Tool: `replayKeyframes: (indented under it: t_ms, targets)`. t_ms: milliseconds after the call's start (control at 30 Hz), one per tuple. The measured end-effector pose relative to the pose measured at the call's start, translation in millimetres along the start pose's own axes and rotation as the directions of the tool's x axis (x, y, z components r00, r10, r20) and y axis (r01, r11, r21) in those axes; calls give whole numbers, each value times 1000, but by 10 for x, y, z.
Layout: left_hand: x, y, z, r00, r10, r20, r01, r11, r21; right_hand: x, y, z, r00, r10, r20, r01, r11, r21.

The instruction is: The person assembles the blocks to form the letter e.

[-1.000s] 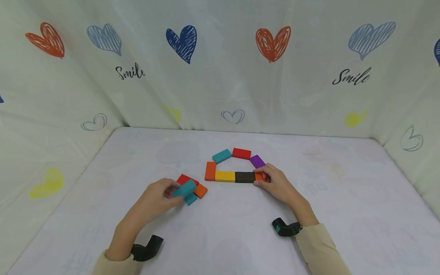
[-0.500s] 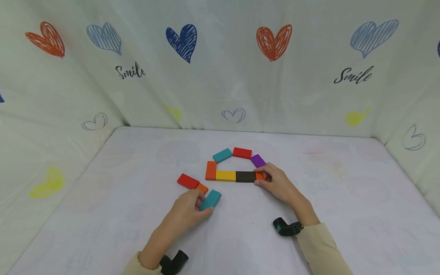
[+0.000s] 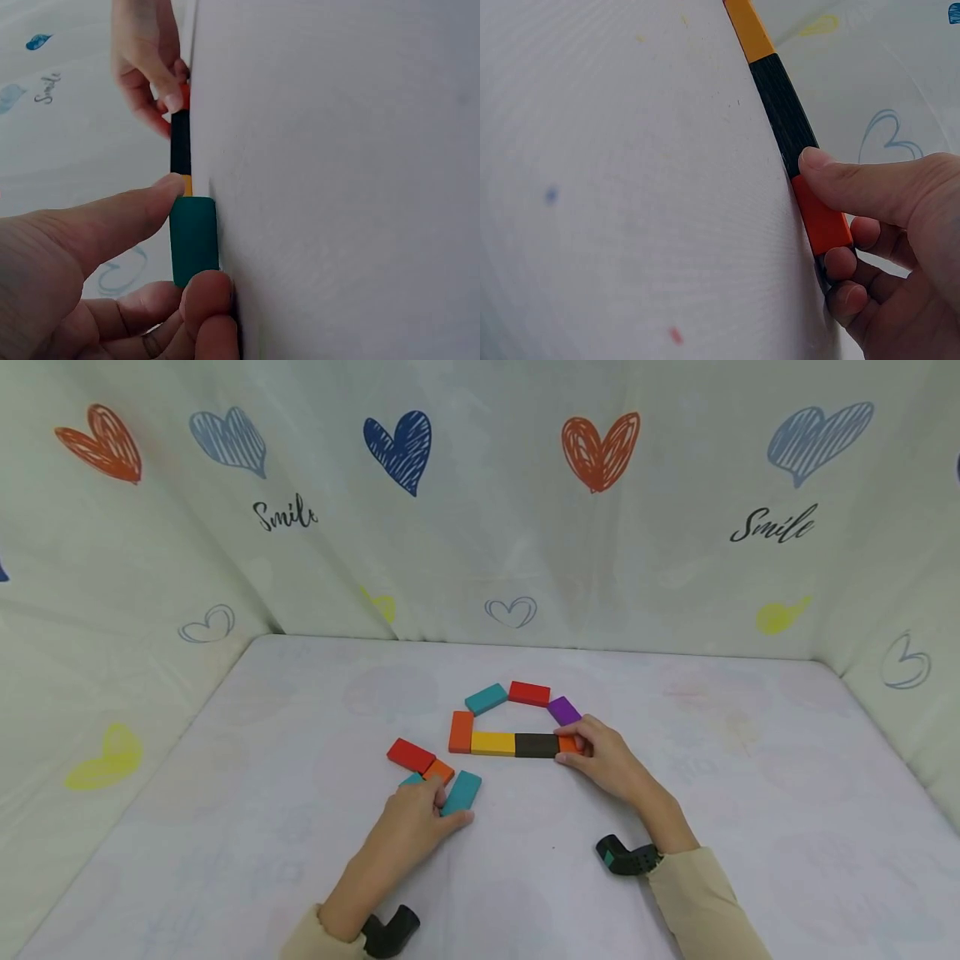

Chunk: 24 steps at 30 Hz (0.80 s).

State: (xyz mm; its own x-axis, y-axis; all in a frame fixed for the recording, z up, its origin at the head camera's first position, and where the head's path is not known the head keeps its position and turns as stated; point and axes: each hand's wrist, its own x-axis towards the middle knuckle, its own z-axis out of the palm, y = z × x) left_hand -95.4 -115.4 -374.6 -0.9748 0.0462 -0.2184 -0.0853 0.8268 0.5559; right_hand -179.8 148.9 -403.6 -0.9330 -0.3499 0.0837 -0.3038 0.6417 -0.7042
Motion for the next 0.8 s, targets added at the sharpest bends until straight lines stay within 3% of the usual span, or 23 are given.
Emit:
replayKeyframes:
  t_ms: [400,600,700,800]
  targets:
    - [87,97,-24,996,-90,-11,91,994,68,8,18,28,1000,-10,-5,10,1000,15]
    - [128,126,-44,997,-79,7,77,991,111,1,18,21,1000,-19,-13,19,1000,14]
    - [146,108,-55,997,-64,33,62,995,78,2,13,17,1000,-4,-12,5,1000,9]
    - [161,71,-77,995,-63,78,64,998,-9,4,12,14,1000,6,-8,-6,1000,4]
